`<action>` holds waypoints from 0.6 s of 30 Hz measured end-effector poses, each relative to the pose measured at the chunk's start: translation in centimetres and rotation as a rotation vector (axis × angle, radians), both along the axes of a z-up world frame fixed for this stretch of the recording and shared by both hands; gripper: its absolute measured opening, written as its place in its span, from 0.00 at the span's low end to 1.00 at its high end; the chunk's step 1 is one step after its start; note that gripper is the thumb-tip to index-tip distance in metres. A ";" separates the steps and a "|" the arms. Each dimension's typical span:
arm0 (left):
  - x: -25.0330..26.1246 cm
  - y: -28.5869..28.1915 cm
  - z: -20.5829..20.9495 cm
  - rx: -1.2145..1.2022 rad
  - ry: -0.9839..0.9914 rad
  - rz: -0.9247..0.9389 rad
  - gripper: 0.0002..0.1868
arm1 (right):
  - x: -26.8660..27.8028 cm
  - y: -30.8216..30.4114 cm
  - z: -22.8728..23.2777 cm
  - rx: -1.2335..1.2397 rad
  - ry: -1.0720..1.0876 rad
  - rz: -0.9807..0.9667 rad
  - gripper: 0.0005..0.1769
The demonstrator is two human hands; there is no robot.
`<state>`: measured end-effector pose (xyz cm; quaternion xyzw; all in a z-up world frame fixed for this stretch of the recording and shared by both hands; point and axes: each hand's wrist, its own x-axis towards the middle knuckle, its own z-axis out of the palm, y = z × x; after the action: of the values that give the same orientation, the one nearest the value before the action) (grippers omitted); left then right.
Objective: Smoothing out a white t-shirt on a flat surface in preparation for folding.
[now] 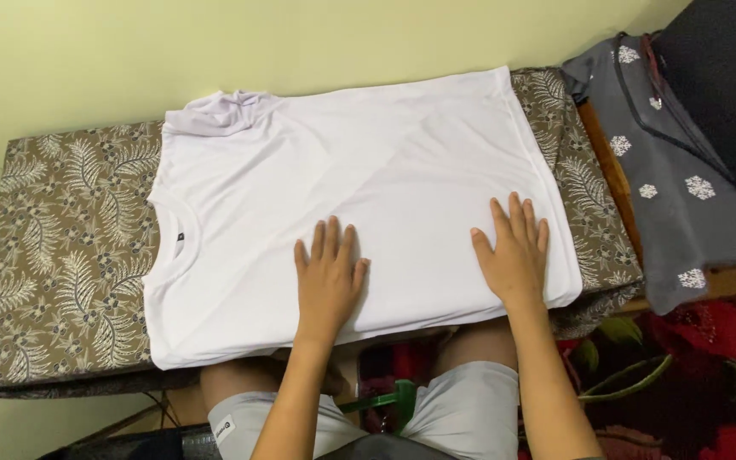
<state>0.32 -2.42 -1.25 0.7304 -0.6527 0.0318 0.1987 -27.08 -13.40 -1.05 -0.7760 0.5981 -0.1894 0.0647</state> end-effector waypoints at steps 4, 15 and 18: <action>-2.2 -1.9 0.9 0.006 -0.021 -0.038 0.32 | -0.1 -0.2 0.0 -0.009 -0.017 -0.011 0.36; -1.9 -1.7 1.1 -0.005 0.034 -0.004 0.29 | -1.9 0.9 1.3 0.091 -0.074 0.125 0.29; -1.8 -1.7 0.8 0.009 0.016 0.002 0.29 | -5.0 0.5 -0.7 0.026 -0.005 0.088 0.32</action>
<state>-1.51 -4.11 -0.41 0.7322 -0.6505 0.0231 0.2005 -32.10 -12.94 -1.70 -0.8001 0.5658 -0.1804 0.0847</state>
